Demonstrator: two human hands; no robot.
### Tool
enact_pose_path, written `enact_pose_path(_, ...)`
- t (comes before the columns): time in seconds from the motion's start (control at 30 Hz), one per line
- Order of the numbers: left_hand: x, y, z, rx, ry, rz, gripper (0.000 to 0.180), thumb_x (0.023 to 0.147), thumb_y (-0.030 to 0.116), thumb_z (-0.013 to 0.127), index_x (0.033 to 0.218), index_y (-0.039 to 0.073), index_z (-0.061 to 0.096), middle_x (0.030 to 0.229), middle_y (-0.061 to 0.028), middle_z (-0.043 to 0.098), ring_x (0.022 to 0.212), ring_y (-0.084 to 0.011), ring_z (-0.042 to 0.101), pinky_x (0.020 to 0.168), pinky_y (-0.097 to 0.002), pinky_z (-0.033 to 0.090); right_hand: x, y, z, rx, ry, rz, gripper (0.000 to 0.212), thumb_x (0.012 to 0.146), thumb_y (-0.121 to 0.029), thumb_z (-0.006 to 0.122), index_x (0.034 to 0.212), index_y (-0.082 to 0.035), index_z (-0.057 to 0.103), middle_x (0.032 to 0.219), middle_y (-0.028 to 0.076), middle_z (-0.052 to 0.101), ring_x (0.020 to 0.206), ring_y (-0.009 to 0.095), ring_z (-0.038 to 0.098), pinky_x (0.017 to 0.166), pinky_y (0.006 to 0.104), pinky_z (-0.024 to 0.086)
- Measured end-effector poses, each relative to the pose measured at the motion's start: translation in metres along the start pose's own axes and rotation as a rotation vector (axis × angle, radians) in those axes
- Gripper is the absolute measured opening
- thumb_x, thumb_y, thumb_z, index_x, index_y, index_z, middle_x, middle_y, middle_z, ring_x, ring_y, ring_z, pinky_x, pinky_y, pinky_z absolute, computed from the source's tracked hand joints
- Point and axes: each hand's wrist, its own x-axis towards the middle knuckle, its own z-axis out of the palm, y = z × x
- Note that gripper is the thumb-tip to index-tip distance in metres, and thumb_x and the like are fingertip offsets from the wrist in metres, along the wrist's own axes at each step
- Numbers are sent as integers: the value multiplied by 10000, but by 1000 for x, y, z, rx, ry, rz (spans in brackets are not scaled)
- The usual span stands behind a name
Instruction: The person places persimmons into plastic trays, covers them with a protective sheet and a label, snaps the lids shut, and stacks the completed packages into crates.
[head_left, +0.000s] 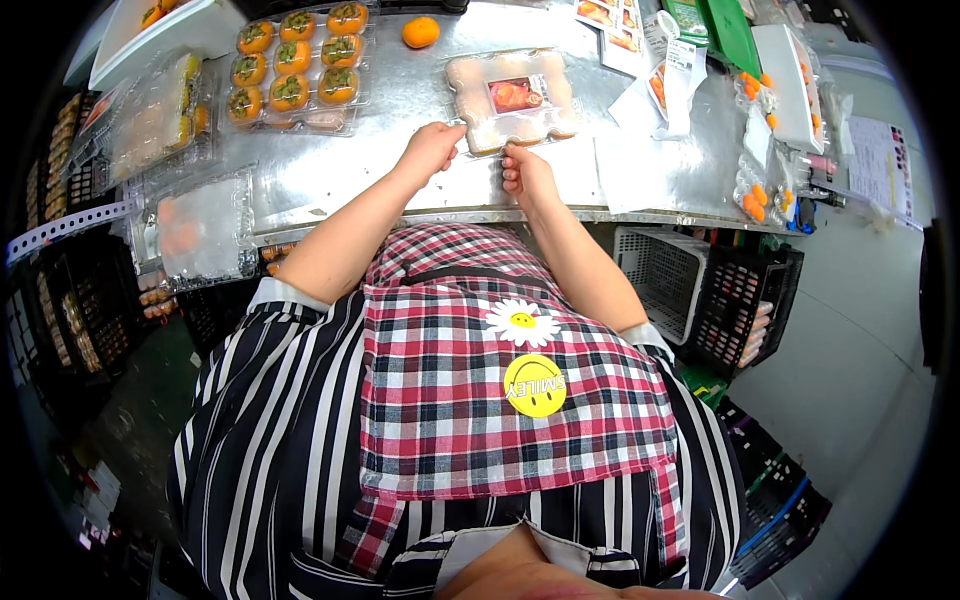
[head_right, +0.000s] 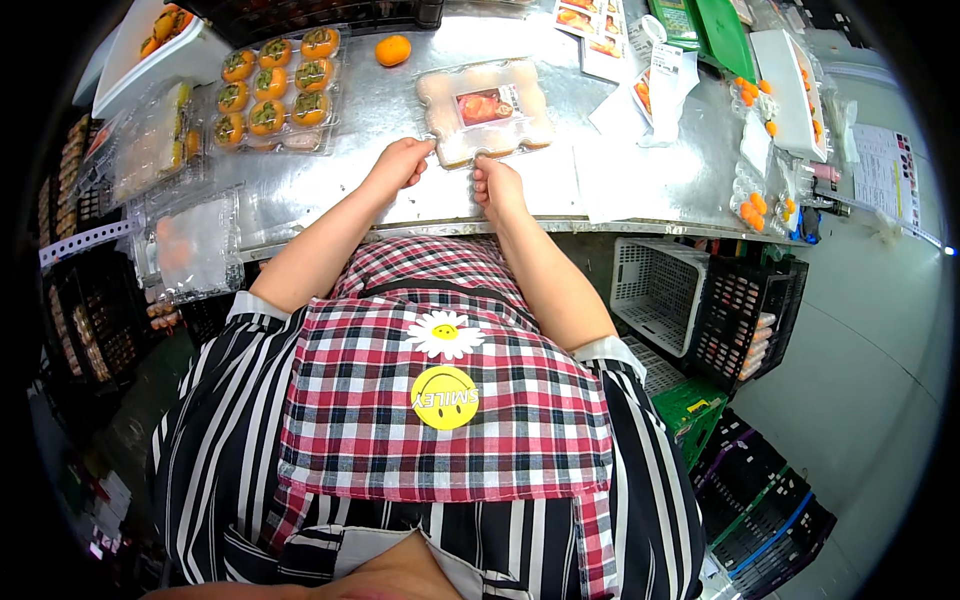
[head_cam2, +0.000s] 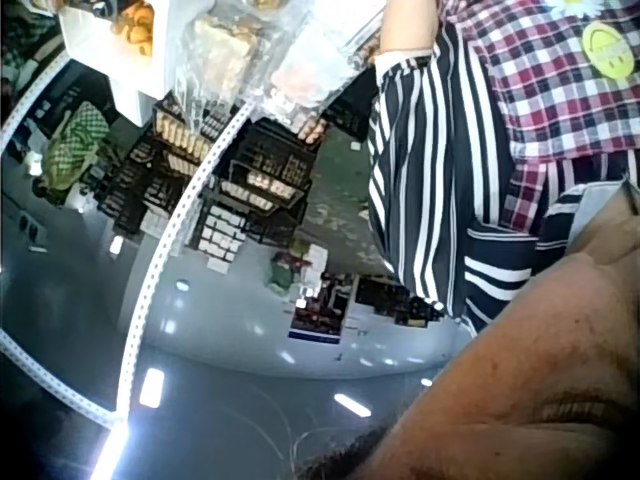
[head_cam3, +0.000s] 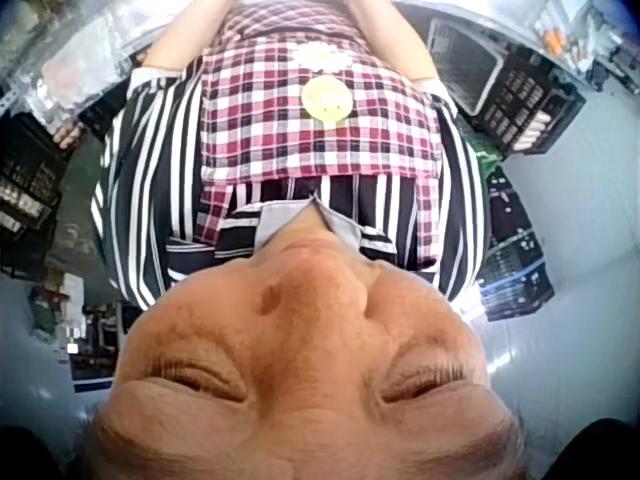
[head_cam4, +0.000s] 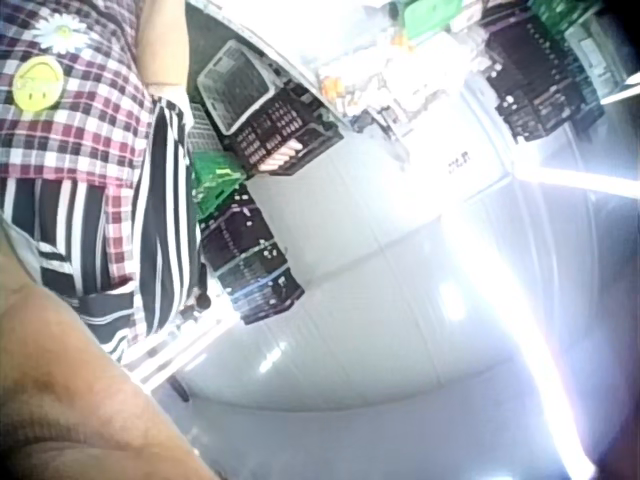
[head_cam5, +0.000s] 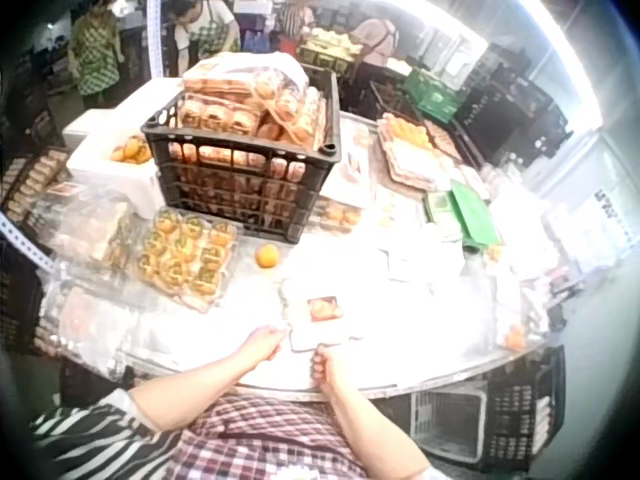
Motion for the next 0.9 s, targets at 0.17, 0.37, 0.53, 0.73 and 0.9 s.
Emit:
enact_pose_path(0.17,-1,-5,6,-32,43,-23,249,913,268,561,754,82,515,575,22,488,429,-76,389,393,-241,281,3,3,2,-101,52,-42,143,850,-151,600,732,-91,546,609,-11,513,479,82,404,410,237,296)
enact_pose_path(0.37,-11,-3,9,-152,54,-29,207,904,224,563,752,96,501,575,28,469,427,-74,365,394,-239,256,5,5,3,-17,53,-11,127,825,-130,599,716,-90,548,593,-7,511,469,83,394,412,243,283)
enact_pose_path(0.53,-17,-5,13,-144,23,-77,208,902,218,567,750,101,487,569,23,470,430,-80,364,397,-248,245,7,7,0,34,68,4,170,817,-127,597,666,-90,528,577,-4,498,457,94,386,409,258,278)
enact_pose_path(0.73,-19,-10,15,-175,41,-50,198,903,215,555,757,101,485,585,23,473,438,-77,368,406,-244,243,12,13,-2,-47,81,-38,224,834,-162,583,634,-126,489,546,-33,443,434,85,331,403,251,243)
enact_pose_path(0.9,-10,4,-8,-176,-24,-11,153,863,207,596,781,94,535,583,27,466,418,-72,344,388,-232,240,4,9,15,39,29,8,216,855,-182,583,670,-137,482,563,-48,442,441,68,338,400,222,277)
